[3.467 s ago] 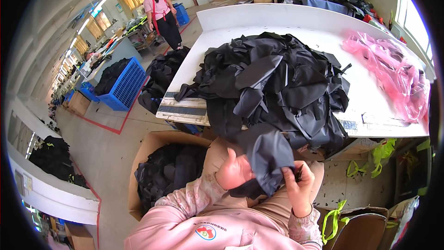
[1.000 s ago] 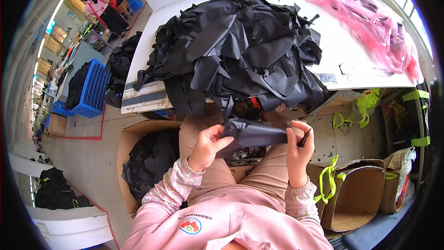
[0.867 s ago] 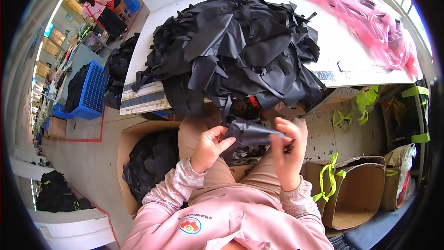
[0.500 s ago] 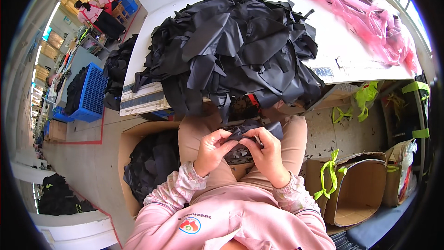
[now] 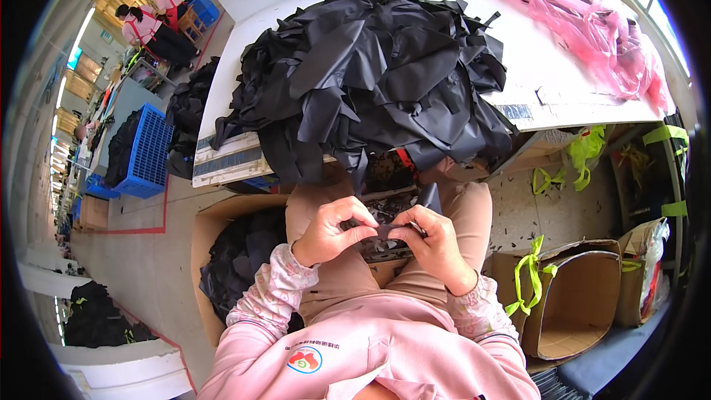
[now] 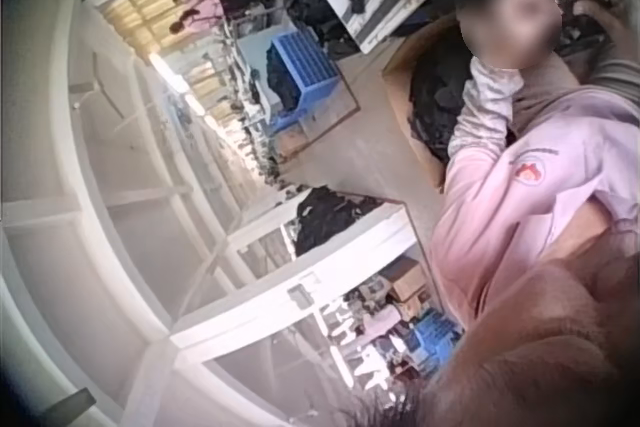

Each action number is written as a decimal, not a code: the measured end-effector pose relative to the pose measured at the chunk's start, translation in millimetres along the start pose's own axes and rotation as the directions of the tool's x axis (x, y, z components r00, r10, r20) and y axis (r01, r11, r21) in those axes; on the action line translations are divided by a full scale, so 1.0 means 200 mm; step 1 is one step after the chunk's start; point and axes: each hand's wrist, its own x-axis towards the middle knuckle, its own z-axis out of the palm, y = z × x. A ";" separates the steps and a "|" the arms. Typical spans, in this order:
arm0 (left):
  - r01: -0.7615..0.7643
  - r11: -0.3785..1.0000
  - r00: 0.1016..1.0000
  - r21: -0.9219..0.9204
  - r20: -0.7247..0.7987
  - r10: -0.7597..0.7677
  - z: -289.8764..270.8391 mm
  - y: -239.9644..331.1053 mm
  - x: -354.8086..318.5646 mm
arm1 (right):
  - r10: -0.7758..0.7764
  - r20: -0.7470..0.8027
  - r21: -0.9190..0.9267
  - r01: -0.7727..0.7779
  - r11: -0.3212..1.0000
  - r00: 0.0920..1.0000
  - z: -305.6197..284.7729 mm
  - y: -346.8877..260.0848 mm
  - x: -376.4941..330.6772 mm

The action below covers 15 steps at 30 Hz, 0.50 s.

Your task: The recorder uses scissors to trim excess threads and material from black fabric pieces at a factory workstation.

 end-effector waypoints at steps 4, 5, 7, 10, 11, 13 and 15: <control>-0.055 0.996 0.997 0.072 -0.050 0.059 -0.01 0.01 0.00 | 0.037 0.042 -0.024 -0.036 0.999 0.998 -0.03 -0.01 0.00; -0.087 0.996 0.992 0.019 -0.092 0.088 0.01 0.04 0.02 | 0.047 0.053 -0.040 -0.045 0.998 0.998 -0.04 -0.01 0.00; -0.120 0.992 0.984 -0.035 -0.134 0.114 0.01 0.07 0.04 | 0.044 0.062 -0.016 -0.044 0.999 0.997 -0.03 0.00 -0.01; -0.151 0.989 0.979 0.012 0.137 0.148 0.00 0.06 0.05 | 0.015 0.106 0.003 -0.015 1.000 0.994 -0.03 0.00 -0.01; -0.149 0.989 0.978 -0.021 0.142 0.151 -0.01 0.02 0.04 | -0.013 0.142 0.000 0.014 1.000 0.990 -0.03 0.00 -0.01; -0.145 0.985 0.975 -0.092 0.153 0.158 -0.02 -0.04 0.03 | -0.031 0.153 -0.012 0.033 0.999 0.988 -0.03 0.01 -0.01; -0.121 0.984 0.987 -0.128 0.094 0.134 0.01 -0.05 0.01 | -0.026 0.129 -0.026 0.030 0.999 0.991 -0.03 0.01 -0.02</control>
